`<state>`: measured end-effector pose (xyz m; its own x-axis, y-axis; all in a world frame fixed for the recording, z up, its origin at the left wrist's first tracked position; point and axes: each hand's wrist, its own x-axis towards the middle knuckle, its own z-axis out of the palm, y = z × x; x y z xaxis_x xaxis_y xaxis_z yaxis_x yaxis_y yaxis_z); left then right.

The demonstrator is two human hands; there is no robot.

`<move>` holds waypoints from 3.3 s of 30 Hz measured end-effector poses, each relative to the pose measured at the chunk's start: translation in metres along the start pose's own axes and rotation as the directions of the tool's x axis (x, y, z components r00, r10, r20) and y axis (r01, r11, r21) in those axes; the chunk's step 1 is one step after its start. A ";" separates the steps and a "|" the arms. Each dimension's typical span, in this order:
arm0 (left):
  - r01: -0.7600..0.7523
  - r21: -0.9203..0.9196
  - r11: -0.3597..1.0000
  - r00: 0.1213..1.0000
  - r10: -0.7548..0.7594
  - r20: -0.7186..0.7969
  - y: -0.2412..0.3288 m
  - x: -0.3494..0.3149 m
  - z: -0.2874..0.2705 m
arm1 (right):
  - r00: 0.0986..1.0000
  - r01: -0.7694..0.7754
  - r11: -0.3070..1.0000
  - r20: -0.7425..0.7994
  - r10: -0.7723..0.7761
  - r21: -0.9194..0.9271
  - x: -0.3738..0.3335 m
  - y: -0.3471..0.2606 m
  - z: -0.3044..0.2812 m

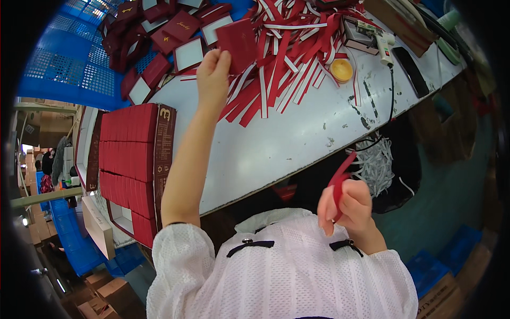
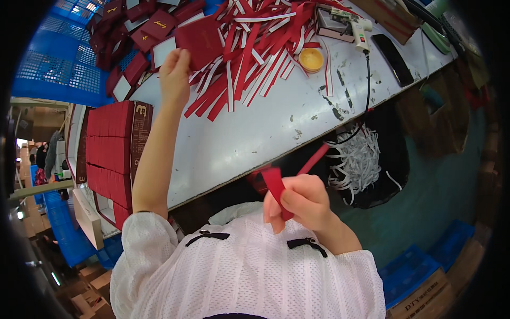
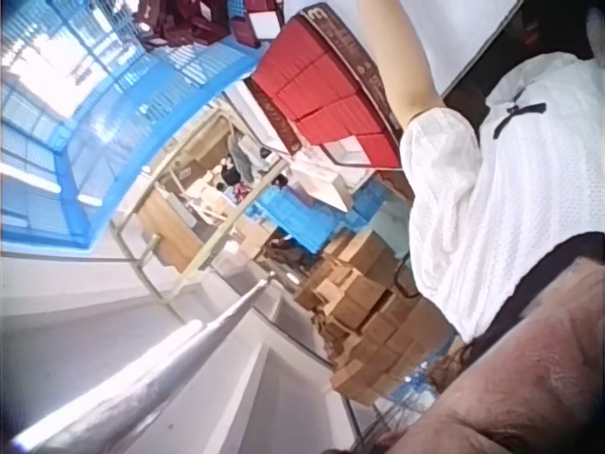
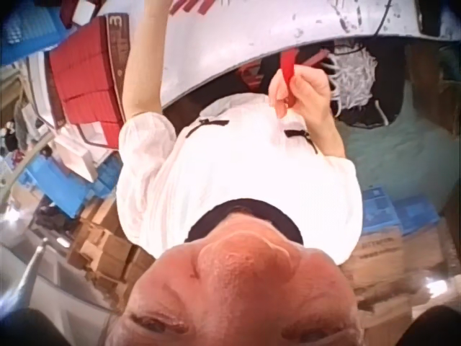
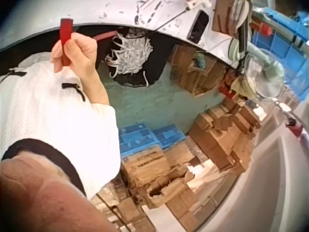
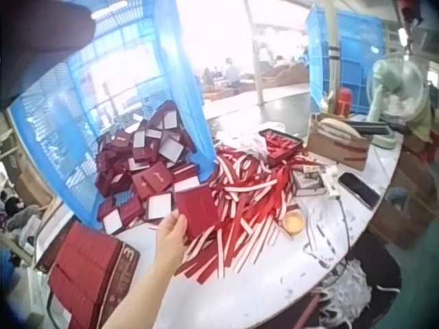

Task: The person wraps small red boxes with red ribbons by hand. They pick up a box, thread a ribbon through a slot on the side, and pull it tight to secure it. The person repeats this process for multiple boxes, placing the finished ones into a cardboard box. Towards the end, they handle a plastic-wrapped bundle of white items.

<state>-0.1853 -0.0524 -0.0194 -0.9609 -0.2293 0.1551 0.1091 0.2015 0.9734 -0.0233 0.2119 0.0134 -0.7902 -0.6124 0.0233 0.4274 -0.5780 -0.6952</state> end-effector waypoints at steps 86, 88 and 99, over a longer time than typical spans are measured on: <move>0.118 -0.779 0.616 0.990 -0.010 0.142 0.081 -0.193 0.012 | 0.919 0.368 0.519 0.217 -0.330 -0.771 0.035 0.005 0.038; 0.114 -0.757 0.643 0.992 -0.033 0.122 0.081 -0.195 0.012 | 0.922 0.362 0.520 0.215 -0.323 -0.774 0.035 0.005 0.038; -0.013 -0.601 0.799 0.994 0.075 0.079 0.070 -0.198 0.010 | 0.925 0.361 0.514 0.227 -0.305 -0.778 0.037 0.008 0.036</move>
<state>0.0099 0.0171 0.0167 -0.9670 -0.1380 0.2142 0.2526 -0.4083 0.8772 -0.0334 0.1653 0.0349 -0.7614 -0.5124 0.3972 -0.4075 -0.0984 -0.9079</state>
